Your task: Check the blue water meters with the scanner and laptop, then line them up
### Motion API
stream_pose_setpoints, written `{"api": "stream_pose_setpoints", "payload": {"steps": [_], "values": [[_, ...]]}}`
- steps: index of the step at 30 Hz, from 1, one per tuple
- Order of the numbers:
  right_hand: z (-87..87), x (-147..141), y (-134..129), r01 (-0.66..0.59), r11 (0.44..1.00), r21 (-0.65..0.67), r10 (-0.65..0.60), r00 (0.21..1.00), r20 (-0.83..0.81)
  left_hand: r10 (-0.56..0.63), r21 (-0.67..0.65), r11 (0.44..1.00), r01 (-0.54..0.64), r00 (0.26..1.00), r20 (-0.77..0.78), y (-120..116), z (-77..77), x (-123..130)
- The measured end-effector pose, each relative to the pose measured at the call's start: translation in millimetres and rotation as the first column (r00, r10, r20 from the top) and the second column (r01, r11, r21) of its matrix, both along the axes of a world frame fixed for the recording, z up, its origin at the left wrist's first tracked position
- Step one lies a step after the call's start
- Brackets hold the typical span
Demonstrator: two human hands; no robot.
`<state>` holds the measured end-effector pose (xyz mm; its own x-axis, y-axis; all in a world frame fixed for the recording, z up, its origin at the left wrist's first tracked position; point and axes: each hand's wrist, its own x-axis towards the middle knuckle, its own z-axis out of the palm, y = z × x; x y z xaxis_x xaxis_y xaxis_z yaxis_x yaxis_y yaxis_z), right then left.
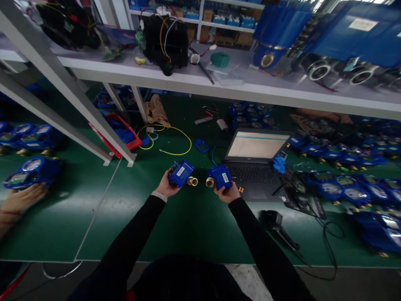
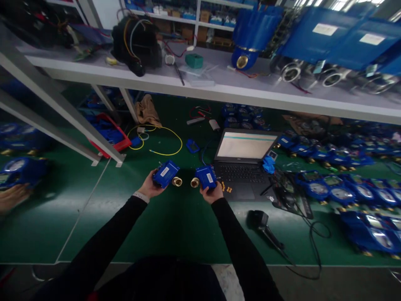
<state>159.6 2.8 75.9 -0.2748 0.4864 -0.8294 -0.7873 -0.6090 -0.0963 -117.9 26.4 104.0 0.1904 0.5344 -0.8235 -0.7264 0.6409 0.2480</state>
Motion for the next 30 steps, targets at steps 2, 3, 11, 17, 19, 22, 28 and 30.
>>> {"api": "stream_pose_setpoints", "payload": {"steps": [2, 3, 11, 17, 19, 22, 28, 30], "values": [[-5.2, 2.5, 1.9, -0.055, 0.998, 0.002, 0.055, 0.995, 0.082, -0.049, 0.02, 0.999, 0.049, 0.999, -0.014, -0.3, -1.9, -1.8], [-8.5, 4.2, 2.9, -0.08, 0.997, 0.002, 0.079, 0.989, 0.127, -0.081, 0.03, 0.996, 0.081, 0.997, -0.021, -0.1, -2.7, -1.7], [-39.1, 33.2, 2.5, -0.229, 0.972, -0.057, 0.232, 0.88, 0.415, -0.359, 0.12, 0.917, 0.381, 0.917, -0.174, 3.4, -26.3, 24.2], [-48.6, 51.7, 4.5, -0.327, 0.945, 0.013, 0.276, 0.816, 0.508, -0.405, 0.205, 0.855, 0.476, 0.861, -0.308, -3.5, -56.6, 56.1], [-49.8, 55.5, 8.4, -0.338, 0.94, 0.048, 0.263, 0.806, 0.531, -0.399, 0.226, 0.847, 0.481, 0.856, -0.329, -4.2, -61.6, 67.7], [-48.6, 60.1, 14.1, -0.34, 0.938, 0.068, 0.243, 0.784, 0.571, -0.397, 0.223, 0.838, 0.498, 0.837, -0.378, -5.0, -63.4, 81.3], [-34.9, 68.1, 23.6, -0.344, 0.936, 0.071, 0.215, 0.722, 0.657, -0.526, 0.126, 0.722, 0.681, 0.657, -0.54, -3.3, -64.5, 74.5], [-26.6, 72.1, 16.0, -0.313, 0.945, 0.098, 0.151, 0.679, 0.718, -0.549, 0.156, 0.617, 0.771, 0.564, -0.616, -3.3, -64.1, 68.0]]}}
